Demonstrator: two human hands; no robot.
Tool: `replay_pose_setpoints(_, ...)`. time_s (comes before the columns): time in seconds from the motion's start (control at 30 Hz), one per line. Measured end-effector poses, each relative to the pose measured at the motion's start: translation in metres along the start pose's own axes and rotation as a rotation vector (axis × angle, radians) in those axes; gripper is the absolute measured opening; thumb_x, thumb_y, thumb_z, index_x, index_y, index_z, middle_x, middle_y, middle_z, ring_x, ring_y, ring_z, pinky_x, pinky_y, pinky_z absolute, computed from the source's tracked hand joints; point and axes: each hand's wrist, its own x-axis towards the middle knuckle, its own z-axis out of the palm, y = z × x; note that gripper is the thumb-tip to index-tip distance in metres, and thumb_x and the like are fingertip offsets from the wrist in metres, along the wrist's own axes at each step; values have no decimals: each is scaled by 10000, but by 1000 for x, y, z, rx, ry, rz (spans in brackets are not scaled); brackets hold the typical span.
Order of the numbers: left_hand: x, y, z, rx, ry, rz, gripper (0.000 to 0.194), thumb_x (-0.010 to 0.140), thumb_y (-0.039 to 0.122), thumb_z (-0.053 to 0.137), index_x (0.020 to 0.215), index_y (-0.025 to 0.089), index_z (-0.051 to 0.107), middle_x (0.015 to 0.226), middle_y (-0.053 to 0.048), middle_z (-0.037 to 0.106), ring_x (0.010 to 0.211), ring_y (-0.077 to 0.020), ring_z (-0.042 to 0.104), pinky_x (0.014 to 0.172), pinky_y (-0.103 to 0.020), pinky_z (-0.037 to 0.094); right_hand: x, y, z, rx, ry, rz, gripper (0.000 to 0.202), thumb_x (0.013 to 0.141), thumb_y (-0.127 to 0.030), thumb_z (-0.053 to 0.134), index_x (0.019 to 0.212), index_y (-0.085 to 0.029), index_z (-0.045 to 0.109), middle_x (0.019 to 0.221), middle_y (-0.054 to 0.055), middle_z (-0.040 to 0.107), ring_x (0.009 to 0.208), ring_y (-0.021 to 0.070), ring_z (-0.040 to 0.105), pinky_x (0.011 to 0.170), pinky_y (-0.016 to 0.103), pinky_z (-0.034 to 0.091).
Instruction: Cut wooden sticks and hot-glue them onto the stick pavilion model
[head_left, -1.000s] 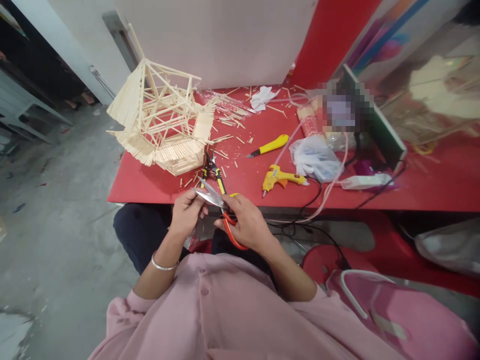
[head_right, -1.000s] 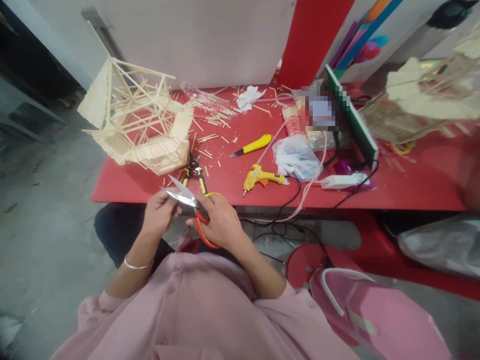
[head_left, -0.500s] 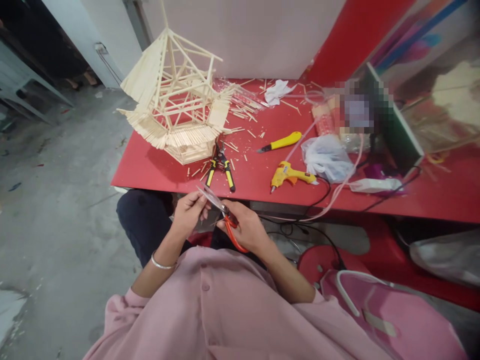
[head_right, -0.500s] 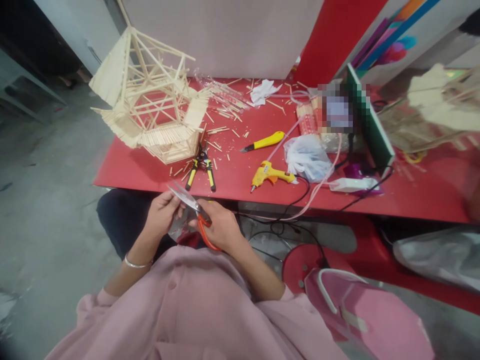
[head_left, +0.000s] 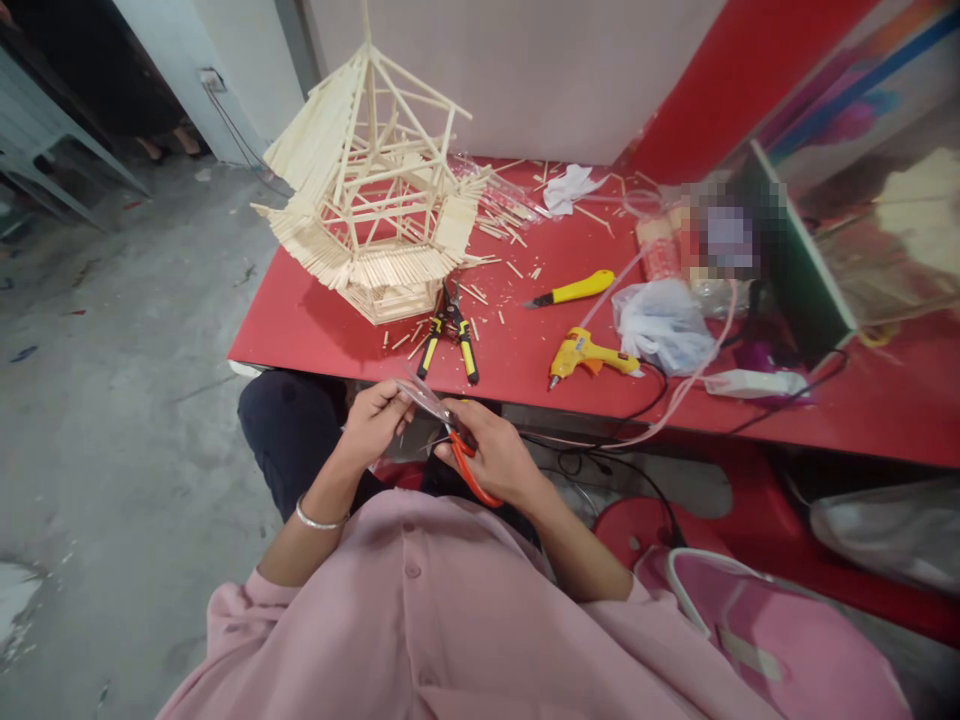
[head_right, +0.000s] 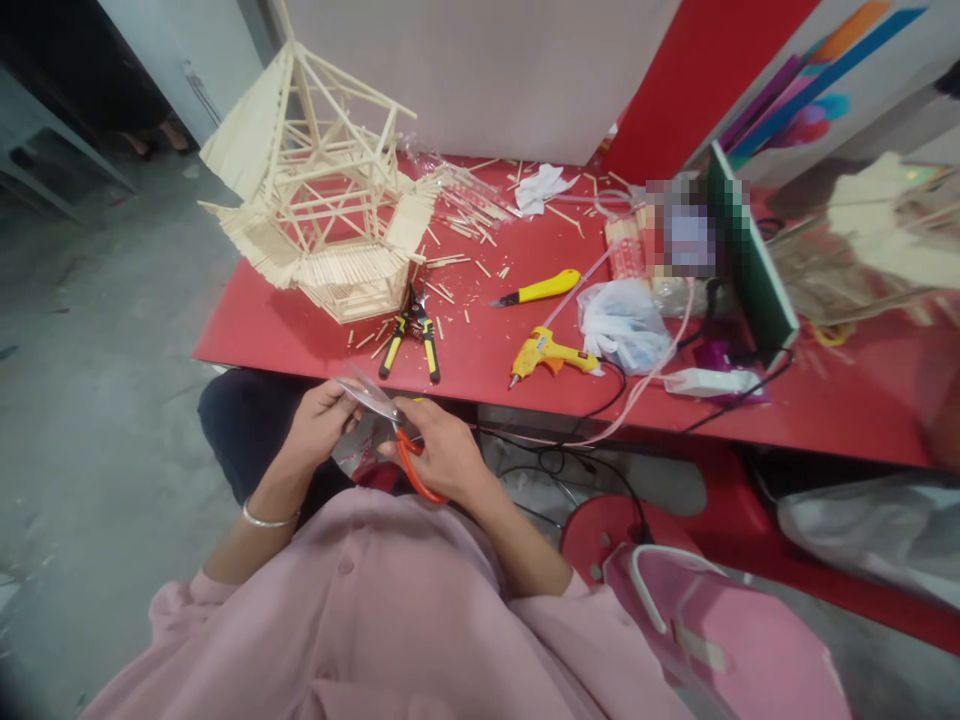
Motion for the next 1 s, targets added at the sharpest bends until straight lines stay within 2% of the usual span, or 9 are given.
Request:
replay_pose_setpoints(0.23,-1,1,-1,14,-39,-28,460,859,543,644,620,160,549,498,46,458,409,-43,364,422,-188,249,-3,7,4,-35,52,0,522,886,-560,575,1253,-189,595,1032,112,710,874,215,670,800,326,518)
replay_pose_setpoints(0.4,0,0,1,-78,-65,-23,400,814,562,688,756,171,630,514,49,485,421,-58,363,422,-194,258,0,3,-2,-89,7,-9,512,869,-515,609,1266,-195,577,1061,98,684,860,197,640,780,311,496)
replay_pose_setpoints(0.63,2,7,-5,-8,-134,25,424,855,516,662,639,159,586,547,32,477,479,-66,385,478,-211,289,1,1,-7,-32,-46,-34,520,869,-484,622,1298,-197,557,1074,85,675,850,179,628,765,296,486)
replay_pose_setpoints(0.83,2,3,-6,37,-105,46,405,890,500,624,673,159,606,556,31,482,500,-70,391,497,-215,292,0,5,-3,4,-19,-24,496,879,-514,603,1266,-204,581,1031,84,695,824,183,646,749,296,497)
replay_pose_setpoints(1.0,2,-1,-4,19,-88,-9,387,895,521,607,756,162,644,528,47,456,459,-64,345,460,-213,246,0,8,2,20,38,-30,487,889,-544,582,1226,-193,611,962,84,712,794,181,655,720,280,489)
